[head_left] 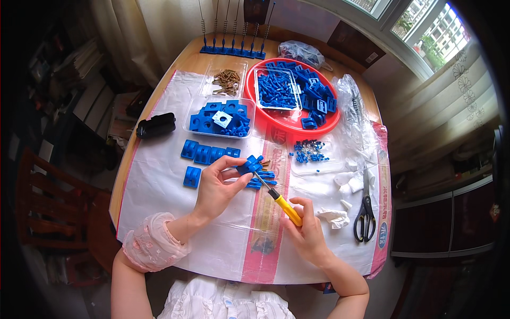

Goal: Assembling blue plastic components using a screwdriver.

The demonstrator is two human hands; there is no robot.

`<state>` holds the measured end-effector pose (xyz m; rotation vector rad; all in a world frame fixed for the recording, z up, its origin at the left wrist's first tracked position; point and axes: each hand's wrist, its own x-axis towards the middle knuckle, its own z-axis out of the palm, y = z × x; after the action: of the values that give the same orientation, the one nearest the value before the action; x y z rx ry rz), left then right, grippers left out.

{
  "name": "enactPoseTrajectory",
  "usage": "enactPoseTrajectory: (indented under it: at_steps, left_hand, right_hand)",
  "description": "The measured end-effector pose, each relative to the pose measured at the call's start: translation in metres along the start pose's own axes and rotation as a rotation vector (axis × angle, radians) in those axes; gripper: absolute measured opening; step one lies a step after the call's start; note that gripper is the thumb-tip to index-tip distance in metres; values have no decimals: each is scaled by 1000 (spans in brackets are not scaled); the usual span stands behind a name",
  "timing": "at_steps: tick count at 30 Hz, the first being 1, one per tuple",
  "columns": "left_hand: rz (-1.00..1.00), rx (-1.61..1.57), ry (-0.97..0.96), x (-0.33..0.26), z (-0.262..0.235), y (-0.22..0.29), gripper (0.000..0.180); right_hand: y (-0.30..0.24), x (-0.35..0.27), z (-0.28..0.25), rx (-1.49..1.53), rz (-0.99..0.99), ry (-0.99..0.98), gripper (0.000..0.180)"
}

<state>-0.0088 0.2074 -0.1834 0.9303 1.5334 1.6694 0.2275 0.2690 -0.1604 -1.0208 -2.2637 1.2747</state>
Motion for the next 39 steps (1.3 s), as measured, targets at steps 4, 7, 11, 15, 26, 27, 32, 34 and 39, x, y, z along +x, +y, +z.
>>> enactPoseTrajectory:
  at_steps: [4, 7, 11, 15, 26, 27, 32, 34, 39]
  left_hand:
    - [5, 0, -12, 0, 2, -2, 31]
    - [4, 11, -14, -1, 0, -2, 31]
    - [1, 9, -13, 0, 0, -2, 31]
    - [3, -5, -16, 0, 1, -1, 31]
    - [28, -10, -10, 2, -2, -6, 28]
    - [30, -8, -10, 2, -2, -6, 28]
    - [33, -19, -9, 1, -1, -5, 28]
    - [35, -12, -10, 1, 0, -5, 28]
    - [31, -14, -9, 0, -1, -4, 28]
  right_hand:
    - [20, -3, 7, -40, -125, 118, 33]
    - [11, -1, 2, -122, -114, 71, 28]
    - [8, 3, -1, -147, -204, 123, 18]
    - [13, 4, -4, -179, -177, 95, 14]
    - [-2, -1, -4, 56, 34, -29, 31]
    - [2, -2, -1, 29, 8, -7, 32]
    - [13, -1, 2, -18, -39, 48, 30]
    - [11, 0, 1, -57, -81, 71, 28]
    - [9, 3, -4, -172, -178, 73, 18]
